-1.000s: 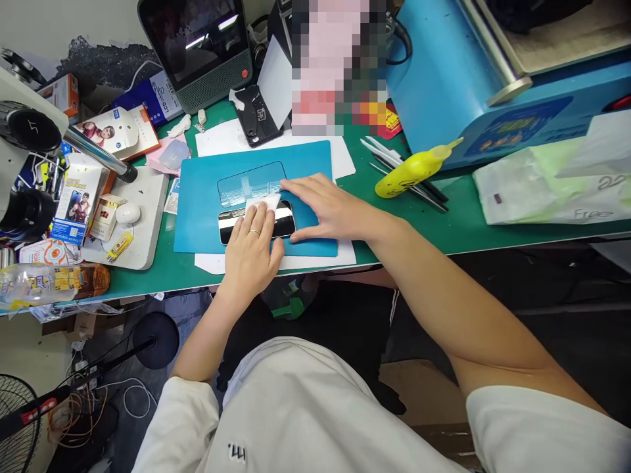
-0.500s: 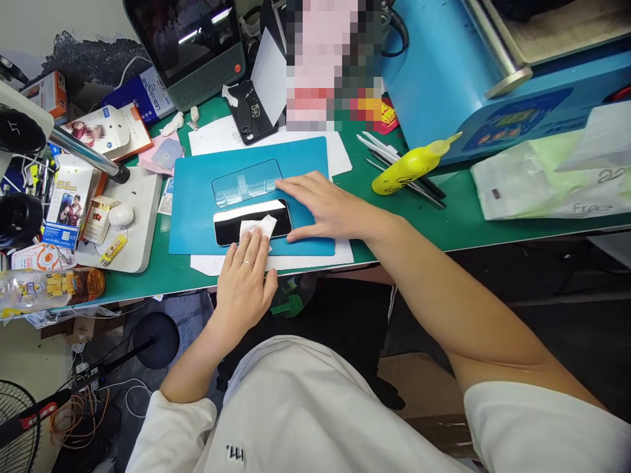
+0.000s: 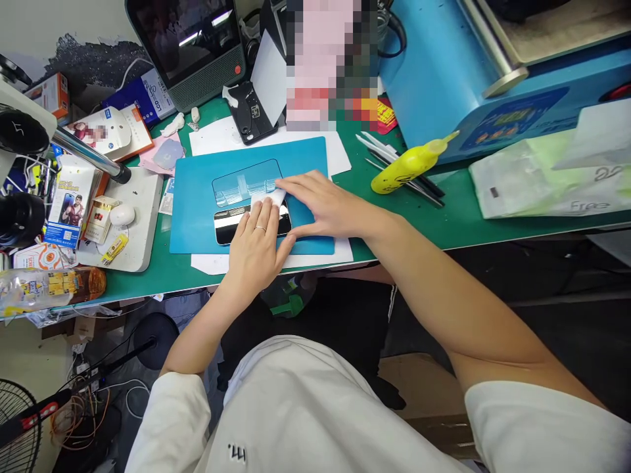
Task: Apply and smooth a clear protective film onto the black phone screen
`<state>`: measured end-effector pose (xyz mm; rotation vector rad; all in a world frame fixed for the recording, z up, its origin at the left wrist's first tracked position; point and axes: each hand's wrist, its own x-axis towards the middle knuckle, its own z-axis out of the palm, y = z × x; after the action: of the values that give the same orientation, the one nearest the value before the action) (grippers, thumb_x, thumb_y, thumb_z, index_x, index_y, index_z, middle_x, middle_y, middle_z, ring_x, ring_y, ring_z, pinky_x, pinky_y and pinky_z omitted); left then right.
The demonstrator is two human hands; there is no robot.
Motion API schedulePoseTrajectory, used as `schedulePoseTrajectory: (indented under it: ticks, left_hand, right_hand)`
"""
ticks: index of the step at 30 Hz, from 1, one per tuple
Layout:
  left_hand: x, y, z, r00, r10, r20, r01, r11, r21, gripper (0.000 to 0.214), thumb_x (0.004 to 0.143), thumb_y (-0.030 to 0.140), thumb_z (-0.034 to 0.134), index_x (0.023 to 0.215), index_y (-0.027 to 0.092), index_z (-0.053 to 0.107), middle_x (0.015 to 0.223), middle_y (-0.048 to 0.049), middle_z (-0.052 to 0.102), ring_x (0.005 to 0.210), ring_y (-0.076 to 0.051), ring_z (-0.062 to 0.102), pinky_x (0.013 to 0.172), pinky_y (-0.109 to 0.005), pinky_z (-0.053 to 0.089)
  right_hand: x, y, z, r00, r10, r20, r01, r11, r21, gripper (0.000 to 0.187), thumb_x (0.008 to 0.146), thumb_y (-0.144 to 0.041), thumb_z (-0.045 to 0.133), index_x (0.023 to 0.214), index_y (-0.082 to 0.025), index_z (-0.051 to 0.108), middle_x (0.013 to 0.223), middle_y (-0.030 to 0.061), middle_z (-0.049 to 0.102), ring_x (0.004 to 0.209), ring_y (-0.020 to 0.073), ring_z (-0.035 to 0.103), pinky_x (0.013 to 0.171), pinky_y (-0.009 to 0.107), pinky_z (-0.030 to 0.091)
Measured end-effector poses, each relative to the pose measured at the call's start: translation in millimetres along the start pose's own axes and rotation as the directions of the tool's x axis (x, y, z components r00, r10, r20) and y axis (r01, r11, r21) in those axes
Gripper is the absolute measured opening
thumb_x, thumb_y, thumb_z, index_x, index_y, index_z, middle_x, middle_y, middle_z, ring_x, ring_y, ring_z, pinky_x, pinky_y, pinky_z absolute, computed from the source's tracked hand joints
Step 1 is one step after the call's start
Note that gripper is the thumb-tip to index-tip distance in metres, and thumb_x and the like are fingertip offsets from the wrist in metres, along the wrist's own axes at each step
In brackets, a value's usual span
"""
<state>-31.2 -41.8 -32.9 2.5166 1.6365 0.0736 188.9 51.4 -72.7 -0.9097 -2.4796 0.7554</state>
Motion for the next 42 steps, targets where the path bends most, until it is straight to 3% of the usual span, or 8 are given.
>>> schedulePoseTrajectory:
  ticks: [6,12,16,24,28,37,42]
  left_hand:
    - [7.7,0.0,5.4,1.000,0.004,-0.018,-0.004,1.000,-0.013,0.073,0.120,0.054,0.032,0.174,0.005,0.040,0.182,-0.0225,0.038,0.174,-0.036,0.031,0.141,-0.056,0.029]
    - [-16.2,1.4,2.8,1.000,0.022,0.014,-0.023,1.000,0.010,0.072,0.120,0.050,0.033,0.174,0.002,0.037,0.184,-0.0230,0.034,0.175,-0.034,0.029,0.141,-0.054,0.031]
    - [-34.4,1.6,2.6,0.999,0.025,0.023,-0.025,1.000,0.018,0.070,0.119,0.047,0.036,0.176,0.007,0.035,0.184,-0.0210,0.035,0.175,-0.034,0.028,0.140,-0.054,0.031]
    - [-54.0,6.7,6.5,0.999,0.009,0.050,-0.012,0.999,0.049,0.079,0.118,0.057,0.040,0.177,0.006,0.033,0.184,-0.0231,0.033,0.175,-0.036,0.027,0.139,-0.056,0.033]
    - [-43.9,8.9,5.4,0.999,0.025,0.045,-0.027,0.998,0.051,0.083,0.117,0.061,0.039,0.176,0.003,0.035,0.184,-0.0235,0.032,0.174,-0.036,0.030,0.140,-0.054,0.033]
    - [7.4,6.9,2.1,0.998,0.037,0.047,-0.038,0.999,0.012,0.089,0.116,0.068,0.037,0.176,0.003,0.036,0.183,-0.0247,0.033,0.175,-0.038,0.028,0.142,-0.055,0.028]
    - [7.4,9.0,3.4,0.999,0.032,0.042,-0.032,0.999,0.004,0.092,0.115,0.070,0.039,0.176,0.002,0.034,0.184,-0.0245,0.033,0.175,-0.037,0.027,0.142,-0.052,0.027]
  right_hand:
    - [0.2,0.0,-0.3,1.000,0.006,-0.001,-0.006,1.000,-0.002,0.108,0.095,-0.082,0.064,0.176,-0.017,0.039,0.170,0.0250,0.055,0.150,0.0503,0.053,0.123,0.076,0.045]
    - [-0.1,0.3,-0.7,1.000,0.010,0.003,-0.009,1.000,-0.015,0.113,0.092,-0.088,0.063,0.176,-0.016,0.039,0.171,0.0246,0.054,0.149,0.0500,0.053,0.123,0.074,0.046]
    - [-0.1,-0.4,-0.8,1.000,0.012,0.003,-0.012,1.000,-0.016,0.115,0.091,-0.090,0.062,0.177,-0.018,0.038,0.171,0.0232,0.054,0.150,0.0501,0.053,0.124,0.075,0.044]
    - [-0.1,1.0,-0.9,1.000,0.004,0.008,-0.004,1.000,0.000,0.117,0.090,-0.091,0.062,0.180,-0.022,0.032,0.172,0.0222,0.052,0.151,0.0515,0.051,0.124,0.077,0.042]
    - [-0.2,1.1,-0.7,1.000,0.003,0.004,-0.003,1.000,0.007,0.120,0.090,-0.091,0.063,0.180,-0.019,0.030,0.173,0.0242,0.051,0.151,0.0528,0.050,0.124,0.078,0.042]
    - [-0.7,3.3,0.7,0.999,-0.028,-0.026,0.028,1.000,-0.002,0.111,0.092,-0.079,0.069,0.179,-0.021,0.031,0.170,0.0236,0.054,0.148,0.0510,0.053,0.121,0.077,0.046]
    - [-0.3,2.1,-0.3,1.000,-0.022,-0.014,0.023,1.000,0.014,0.112,0.093,-0.077,0.070,0.180,-0.020,0.029,0.173,0.0235,0.052,0.148,0.0516,0.052,0.122,0.077,0.044]
